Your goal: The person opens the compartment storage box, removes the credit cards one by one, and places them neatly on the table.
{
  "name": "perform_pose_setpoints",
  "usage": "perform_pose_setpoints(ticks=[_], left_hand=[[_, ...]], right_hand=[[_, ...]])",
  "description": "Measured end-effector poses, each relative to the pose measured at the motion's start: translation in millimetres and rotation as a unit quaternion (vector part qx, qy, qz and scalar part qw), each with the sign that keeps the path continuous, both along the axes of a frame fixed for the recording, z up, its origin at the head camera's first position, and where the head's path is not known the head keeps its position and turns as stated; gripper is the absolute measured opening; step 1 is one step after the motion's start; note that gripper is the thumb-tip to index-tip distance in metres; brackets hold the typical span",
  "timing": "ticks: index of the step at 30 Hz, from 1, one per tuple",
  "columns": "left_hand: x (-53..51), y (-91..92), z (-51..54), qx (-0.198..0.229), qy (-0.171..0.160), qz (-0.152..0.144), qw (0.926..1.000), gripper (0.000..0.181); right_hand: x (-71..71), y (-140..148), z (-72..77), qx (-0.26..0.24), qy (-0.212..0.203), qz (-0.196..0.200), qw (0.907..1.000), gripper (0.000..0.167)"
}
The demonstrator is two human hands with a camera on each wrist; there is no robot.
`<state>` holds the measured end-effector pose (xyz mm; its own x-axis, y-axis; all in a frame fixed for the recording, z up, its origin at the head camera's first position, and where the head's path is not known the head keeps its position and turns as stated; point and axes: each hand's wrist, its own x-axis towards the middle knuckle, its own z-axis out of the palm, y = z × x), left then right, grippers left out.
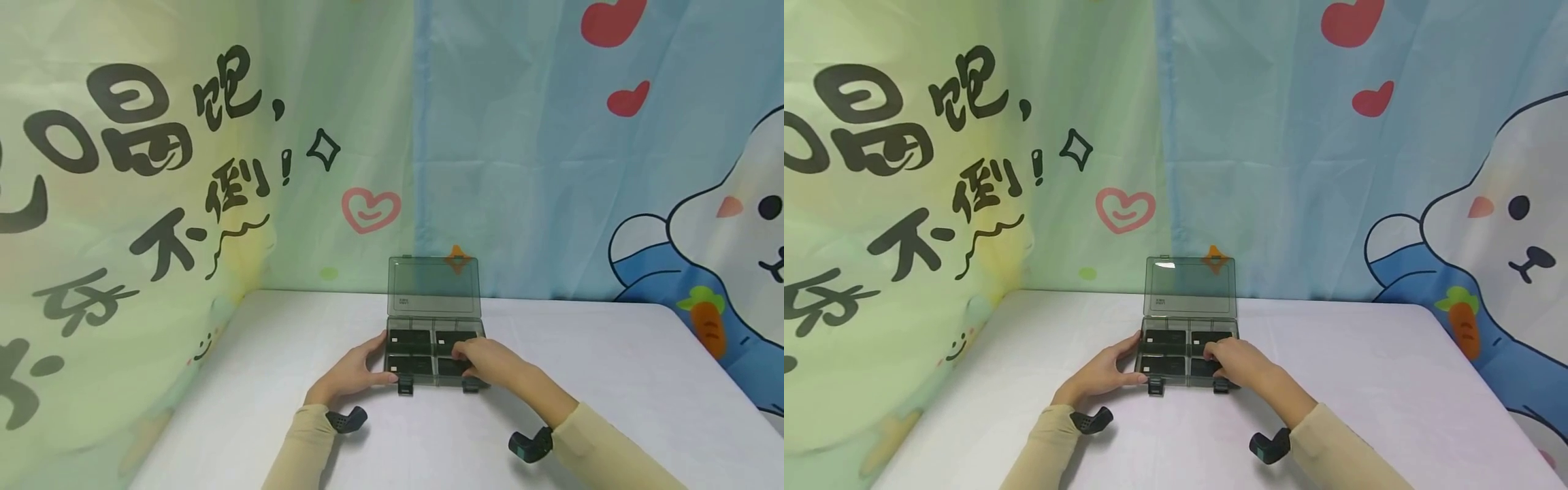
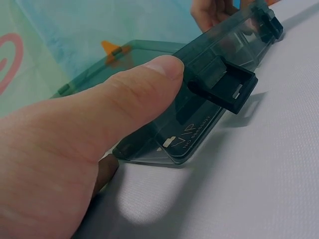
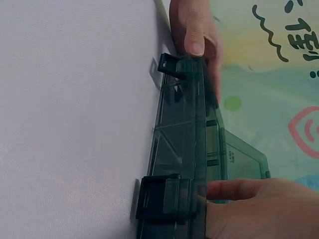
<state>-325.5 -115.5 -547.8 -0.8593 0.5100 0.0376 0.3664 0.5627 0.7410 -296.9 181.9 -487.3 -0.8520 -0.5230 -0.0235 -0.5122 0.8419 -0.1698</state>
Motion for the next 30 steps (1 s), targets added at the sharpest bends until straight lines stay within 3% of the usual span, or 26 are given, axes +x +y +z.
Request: perform_pose_setpoints(ticks=[11,21,30], left_hand=[[-1.2,-0.1,2.8,-0.007,-0.002,0.004,1.0000,0.100],[0.3,-0.4,-0.5,-0.003,-0.003,0.003,1.0000,0.100],[1.1,-1.0,1.1,0.010,-0.007,0.003,0.9999,0.099]], right_hand=[[1.6,1,1.4,-0.017,0.021,-0.002,0.9996,0.025],[-0.1,8,-12.7,-0.054,0.073,0.009,0.9959,0.021],[-4.9,12,-18.2,-0.086,0.057,-0.016,0.9946,0.029]])
